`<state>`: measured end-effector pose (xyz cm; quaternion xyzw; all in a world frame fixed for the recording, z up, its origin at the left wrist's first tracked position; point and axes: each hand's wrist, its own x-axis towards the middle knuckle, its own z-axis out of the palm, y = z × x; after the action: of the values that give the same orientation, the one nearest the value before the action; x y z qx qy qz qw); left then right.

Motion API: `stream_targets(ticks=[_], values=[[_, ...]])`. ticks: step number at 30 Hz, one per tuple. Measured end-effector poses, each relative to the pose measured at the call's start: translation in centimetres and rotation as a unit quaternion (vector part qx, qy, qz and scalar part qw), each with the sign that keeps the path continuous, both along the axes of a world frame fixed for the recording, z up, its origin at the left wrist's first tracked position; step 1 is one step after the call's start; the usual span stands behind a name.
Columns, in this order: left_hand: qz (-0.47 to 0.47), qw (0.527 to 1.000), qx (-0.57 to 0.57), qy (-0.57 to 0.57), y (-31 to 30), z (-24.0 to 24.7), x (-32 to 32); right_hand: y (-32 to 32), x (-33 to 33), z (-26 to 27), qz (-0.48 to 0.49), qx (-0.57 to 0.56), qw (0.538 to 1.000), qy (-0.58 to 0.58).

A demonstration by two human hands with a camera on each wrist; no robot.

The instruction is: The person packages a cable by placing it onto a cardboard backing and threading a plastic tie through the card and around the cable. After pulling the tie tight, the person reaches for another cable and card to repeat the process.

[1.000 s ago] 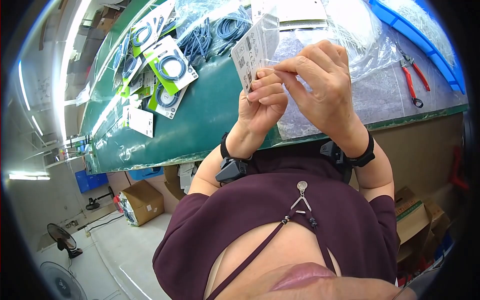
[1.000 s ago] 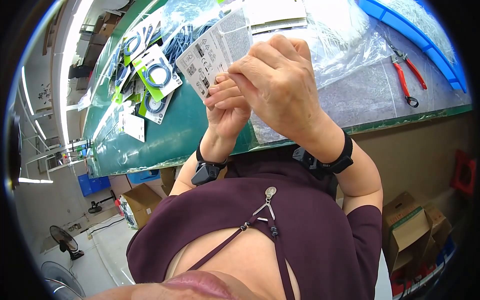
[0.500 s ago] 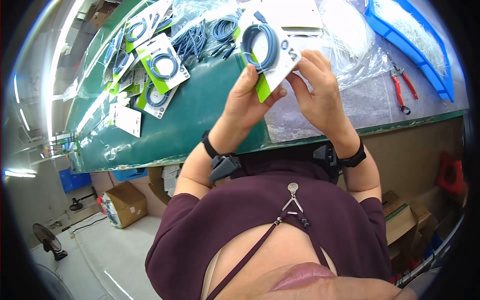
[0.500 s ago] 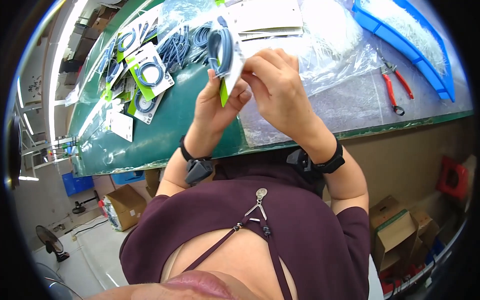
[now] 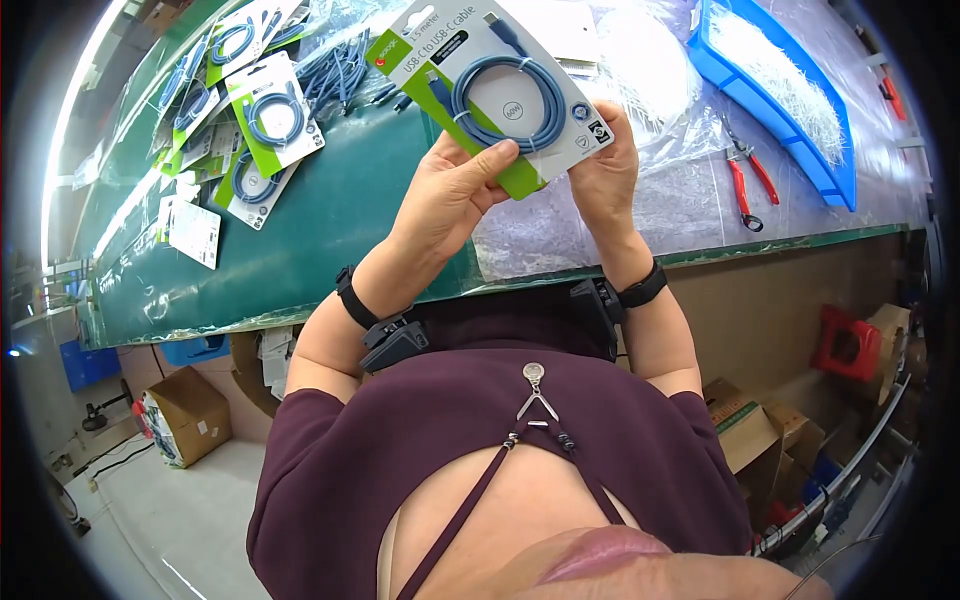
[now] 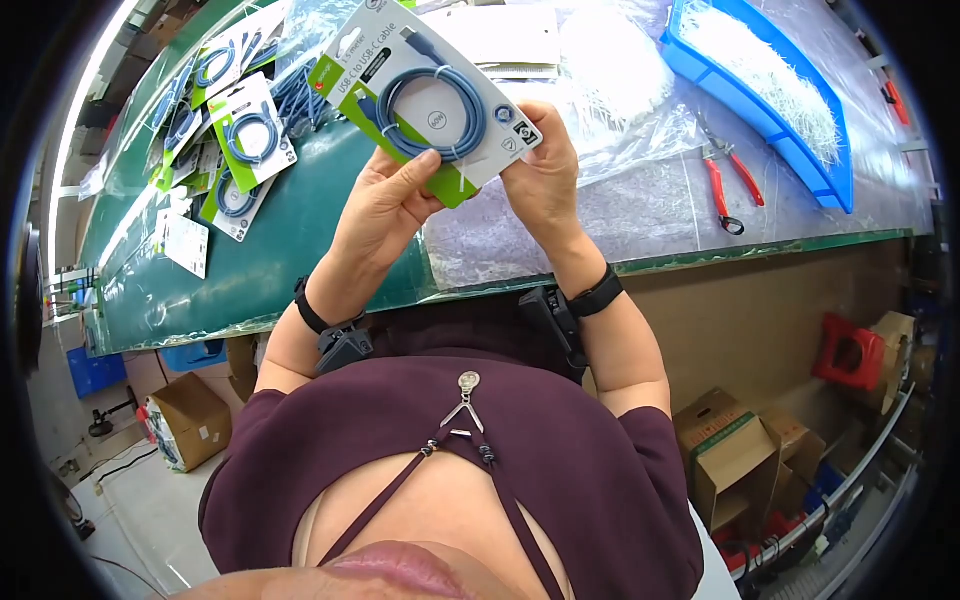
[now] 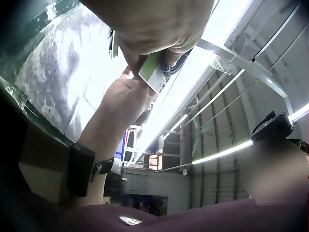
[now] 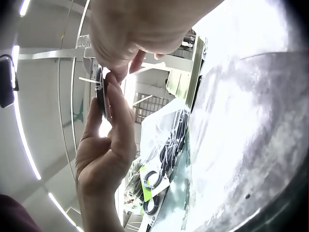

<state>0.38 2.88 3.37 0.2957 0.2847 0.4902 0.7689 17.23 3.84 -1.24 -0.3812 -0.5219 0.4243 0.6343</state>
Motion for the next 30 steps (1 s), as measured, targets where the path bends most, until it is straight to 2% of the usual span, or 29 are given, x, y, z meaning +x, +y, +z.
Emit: stream_targets(ticks=[5,6,8,9,12,16,17,19,20,21,23,24,27,28,29,30], values=[[0.039,0.999,0.014,0.001,-0.1,0.1,0.3,0.2,1.0,1.0,-0.013,0.010,0.998,-0.058],[0.049,0.998,0.025,0.016,0.1,0.2,0.2,-0.3,1.8,1.5,-0.094,0.086,0.981,-0.144],[0.062,0.997,0.035,0.029,0.2,0.3,0.0,-1.3,2.8,2.8,-0.248,0.227,0.891,-0.305],[0.057,0.997,0.035,0.028,0.1,0.5,0.1,-1.7,2.9,3.6,-0.245,0.226,0.891,-0.307],[0.037,0.998,0.033,0.024,-0.2,0.7,0.5,-2.5,3.3,6.6,-0.111,0.346,0.800,-0.478],[0.026,0.998,0.041,0.036,-0.5,0.8,0.7,-2.4,2.8,7.2,-0.081,0.348,0.797,-0.486],[0.043,0.994,0.079,0.057,-0.5,0.4,0.7,-2.3,2.8,7.1,-0.079,0.350,0.796,-0.487],[0.075,0.980,0.154,0.101,-0.4,-0.4,0.6,-2.5,2.7,6.2,0.016,0.273,0.897,-0.347],[0.077,0.980,0.155,0.100,-0.2,-0.8,0.3,-2.5,2.6,5.8,0.063,0.231,0.932,-0.271],[0.096,0.948,0.233,0.196,0.0,-1.3,-0.3,-2.3,2.5,5.2,0.064,0.233,0.932,-0.271],[0.128,0.837,0.377,0.377,0.5,-1.3,-1.1,-1.9,2.2,3.7,0.098,0.198,0.957,-0.188],[0.126,0.836,0.380,0.375,0.5,-0.9,-1.1,-1.8,2.2,3.4,0.113,0.180,0.966,-0.146],[0.162,0.720,0.584,0.338,0.5,1.1,-1.0,-3.4,2.4,3.6,0.080,0.120,0.982,-0.123],[0.161,0.719,0.585,0.338,0.6,1.2,-0.9,-3.7,2.5,3.6,0.066,0.088,0.988,-0.111],[0.161,0.700,0.608,0.339,0.7,1.3,-0.9,-3.5,2.7,3.4,0.065,0.089,0.988,-0.111],[0.160,0.680,0.630,0.340,0.7,1.4,-0.8,-3.1,3.0,3.0,0.064,0.136,0.974,-0.168]])
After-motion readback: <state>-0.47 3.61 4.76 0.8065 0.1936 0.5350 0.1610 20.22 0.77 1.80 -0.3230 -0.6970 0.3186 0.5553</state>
